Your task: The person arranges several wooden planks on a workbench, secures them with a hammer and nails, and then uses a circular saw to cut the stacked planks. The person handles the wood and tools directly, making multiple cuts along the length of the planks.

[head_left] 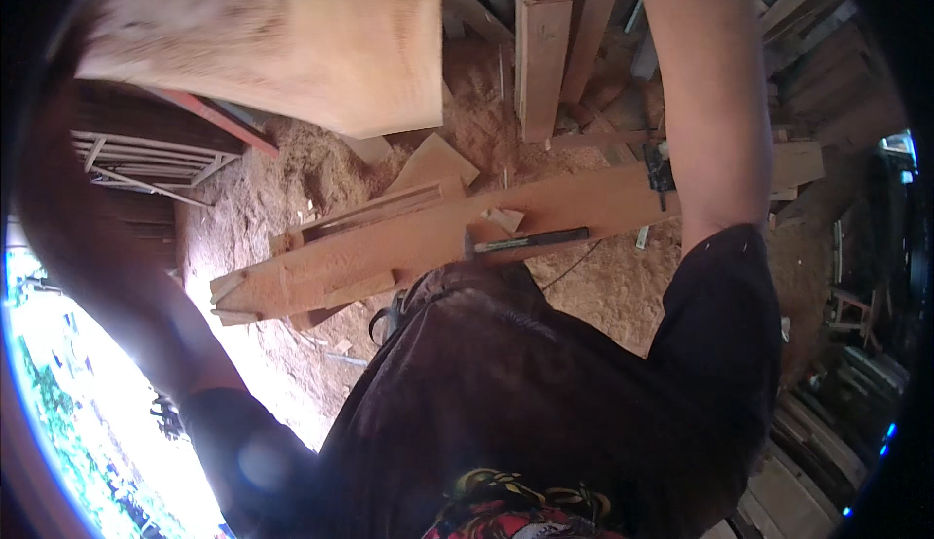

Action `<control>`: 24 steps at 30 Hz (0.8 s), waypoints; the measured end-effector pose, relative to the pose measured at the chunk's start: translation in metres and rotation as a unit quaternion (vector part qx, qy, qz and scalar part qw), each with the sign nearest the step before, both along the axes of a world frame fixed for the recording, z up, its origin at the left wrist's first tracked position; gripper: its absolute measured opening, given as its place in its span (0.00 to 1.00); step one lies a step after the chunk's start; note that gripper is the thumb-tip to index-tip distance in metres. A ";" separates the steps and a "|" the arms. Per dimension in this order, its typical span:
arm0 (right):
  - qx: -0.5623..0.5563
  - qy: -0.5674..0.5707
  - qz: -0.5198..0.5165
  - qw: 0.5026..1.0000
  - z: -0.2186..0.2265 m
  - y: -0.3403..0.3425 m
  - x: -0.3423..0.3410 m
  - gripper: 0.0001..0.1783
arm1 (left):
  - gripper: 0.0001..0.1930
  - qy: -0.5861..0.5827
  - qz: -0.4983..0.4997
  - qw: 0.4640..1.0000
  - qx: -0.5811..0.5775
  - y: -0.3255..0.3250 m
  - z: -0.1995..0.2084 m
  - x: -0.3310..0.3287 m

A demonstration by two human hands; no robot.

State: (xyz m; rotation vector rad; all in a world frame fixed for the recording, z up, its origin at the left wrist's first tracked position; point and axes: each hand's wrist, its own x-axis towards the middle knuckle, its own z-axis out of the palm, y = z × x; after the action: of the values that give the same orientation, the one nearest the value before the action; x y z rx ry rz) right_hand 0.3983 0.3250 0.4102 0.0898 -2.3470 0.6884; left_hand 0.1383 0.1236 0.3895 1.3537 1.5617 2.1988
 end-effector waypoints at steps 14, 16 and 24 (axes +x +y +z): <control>-0.257 -0.248 -0.247 0.901 -0.210 0.138 0.110 0.34 | 0.08 -0.156 -0.068 0.972 -0.159 0.254 -0.267 0.088; -0.198 -0.235 -0.294 0.905 -0.269 0.165 0.139 0.31 | 0.17 -0.200 -0.094 0.955 -0.197 0.267 -0.285 0.144; -0.241 -0.319 -0.356 0.845 -0.397 0.215 0.176 0.25 | 0.21 -0.145 -0.071 0.930 -0.330 0.307 -0.424 0.201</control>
State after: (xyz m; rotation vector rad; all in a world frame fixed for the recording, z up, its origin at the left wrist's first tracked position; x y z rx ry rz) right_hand 0.5748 0.5399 0.0129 -1.3534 -2.4174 0.9745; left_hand 0.3393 0.4309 -0.0343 0.8561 1.7757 1.4806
